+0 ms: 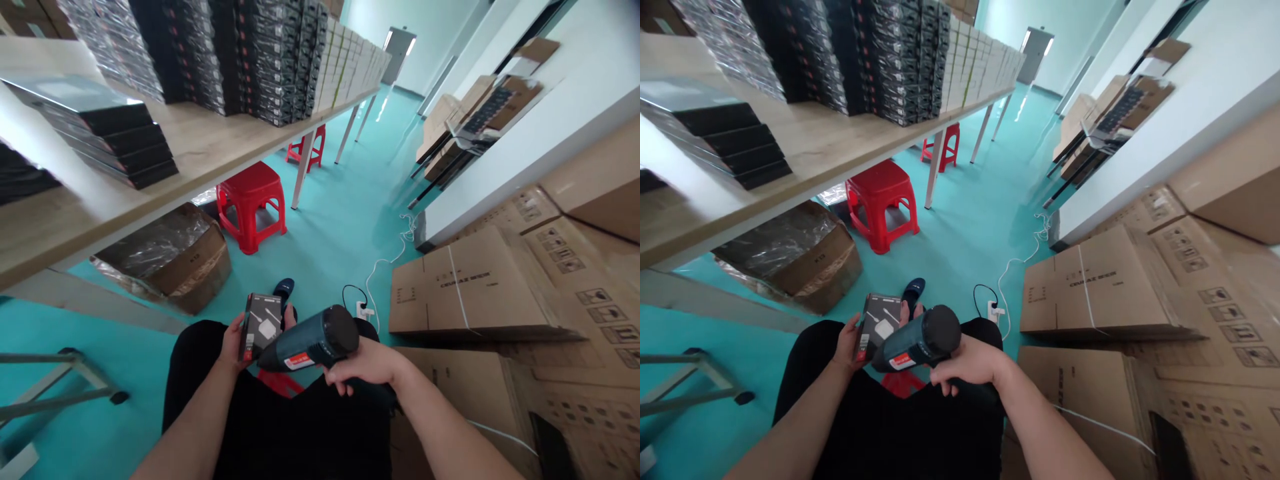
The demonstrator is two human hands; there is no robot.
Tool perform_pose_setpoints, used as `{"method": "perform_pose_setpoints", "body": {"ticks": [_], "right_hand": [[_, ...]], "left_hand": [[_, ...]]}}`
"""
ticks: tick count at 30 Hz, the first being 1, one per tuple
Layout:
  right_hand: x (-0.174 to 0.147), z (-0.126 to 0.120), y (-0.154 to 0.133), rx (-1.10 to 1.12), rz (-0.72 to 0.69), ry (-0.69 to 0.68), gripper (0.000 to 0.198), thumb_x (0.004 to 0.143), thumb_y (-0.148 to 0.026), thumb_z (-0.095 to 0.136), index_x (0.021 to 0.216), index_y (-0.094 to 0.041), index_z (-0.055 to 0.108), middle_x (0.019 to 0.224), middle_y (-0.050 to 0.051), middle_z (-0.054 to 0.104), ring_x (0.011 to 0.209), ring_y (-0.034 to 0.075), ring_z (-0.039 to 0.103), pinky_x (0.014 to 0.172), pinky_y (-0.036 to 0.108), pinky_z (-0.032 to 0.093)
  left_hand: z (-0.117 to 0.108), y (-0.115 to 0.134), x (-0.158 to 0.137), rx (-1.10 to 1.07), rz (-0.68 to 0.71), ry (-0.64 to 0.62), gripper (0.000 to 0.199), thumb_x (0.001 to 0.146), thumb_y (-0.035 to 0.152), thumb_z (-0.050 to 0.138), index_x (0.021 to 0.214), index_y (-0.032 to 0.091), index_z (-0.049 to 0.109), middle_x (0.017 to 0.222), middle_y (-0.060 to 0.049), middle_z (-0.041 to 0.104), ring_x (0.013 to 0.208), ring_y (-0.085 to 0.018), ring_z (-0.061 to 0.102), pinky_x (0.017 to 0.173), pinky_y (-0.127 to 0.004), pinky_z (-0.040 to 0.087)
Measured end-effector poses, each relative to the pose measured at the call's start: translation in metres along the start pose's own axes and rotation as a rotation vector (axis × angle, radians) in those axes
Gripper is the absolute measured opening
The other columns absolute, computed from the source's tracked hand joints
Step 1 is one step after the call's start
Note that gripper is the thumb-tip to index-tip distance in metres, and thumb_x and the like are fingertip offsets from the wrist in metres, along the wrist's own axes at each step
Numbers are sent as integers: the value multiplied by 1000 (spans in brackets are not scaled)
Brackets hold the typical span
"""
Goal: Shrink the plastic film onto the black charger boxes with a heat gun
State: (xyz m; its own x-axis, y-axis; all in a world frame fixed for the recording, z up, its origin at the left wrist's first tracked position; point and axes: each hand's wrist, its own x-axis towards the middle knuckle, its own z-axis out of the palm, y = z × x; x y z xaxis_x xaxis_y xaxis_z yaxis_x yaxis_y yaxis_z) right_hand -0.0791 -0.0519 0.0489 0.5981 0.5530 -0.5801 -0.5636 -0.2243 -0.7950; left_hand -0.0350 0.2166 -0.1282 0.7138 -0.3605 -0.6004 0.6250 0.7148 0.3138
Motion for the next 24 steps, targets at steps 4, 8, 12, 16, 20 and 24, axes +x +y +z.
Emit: {"method": "perform_pose_setpoints", "body": {"ticks": [4,8,12,16,20,24], "right_hand": [[-9,-17,16,48,7,284,22,70,-25,65,88,-12,67,62,2,64,52,14,59,49,26,47],[-12,-25,33,184,-57,525,27,74,-29,60,96,-13,63,73,4,66,58,15,61,50,26,48],[-10,-7,42,220,-56,423,29,72,-29,65,95,-11,64,73,5,66,56,15,61,50,26,48],[5,8,41,266,-123,412,29,71,-29,66,94,-11,65,74,5,66,57,15,61,51,27,48],[10,-1,38,247,-102,595,28,71,-30,65,92,-11,64,68,4,64,54,16,60,49,28,48],[-4,-8,37,282,-93,507,28,71,-30,64,91,-11,63,70,5,65,53,15,60,46,27,46]], "left_hand": [[-1,-14,14,333,123,119,37,70,30,65,103,13,61,80,-9,71,73,-25,67,70,-38,52],[1,-21,24,827,385,161,44,58,14,68,102,18,62,90,-5,69,86,-24,64,80,-36,48],[4,-20,27,884,474,51,35,51,1,69,81,19,68,85,-2,66,95,-24,59,88,-31,44],[0,-19,29,723,463,22,39,52,-8,62,77,21,68,85,0,66,95,-21,57,85,-26,45],[0,-20,24,453,384,82,33,58,-5,64,82,19,67,84,-1,68,86,-20,62,77,-26,47],[-1,-20,24,284,252,74,29,63,0,63,87,16,65,79,-4,70,75,-22,66,69,-30,50]]}}
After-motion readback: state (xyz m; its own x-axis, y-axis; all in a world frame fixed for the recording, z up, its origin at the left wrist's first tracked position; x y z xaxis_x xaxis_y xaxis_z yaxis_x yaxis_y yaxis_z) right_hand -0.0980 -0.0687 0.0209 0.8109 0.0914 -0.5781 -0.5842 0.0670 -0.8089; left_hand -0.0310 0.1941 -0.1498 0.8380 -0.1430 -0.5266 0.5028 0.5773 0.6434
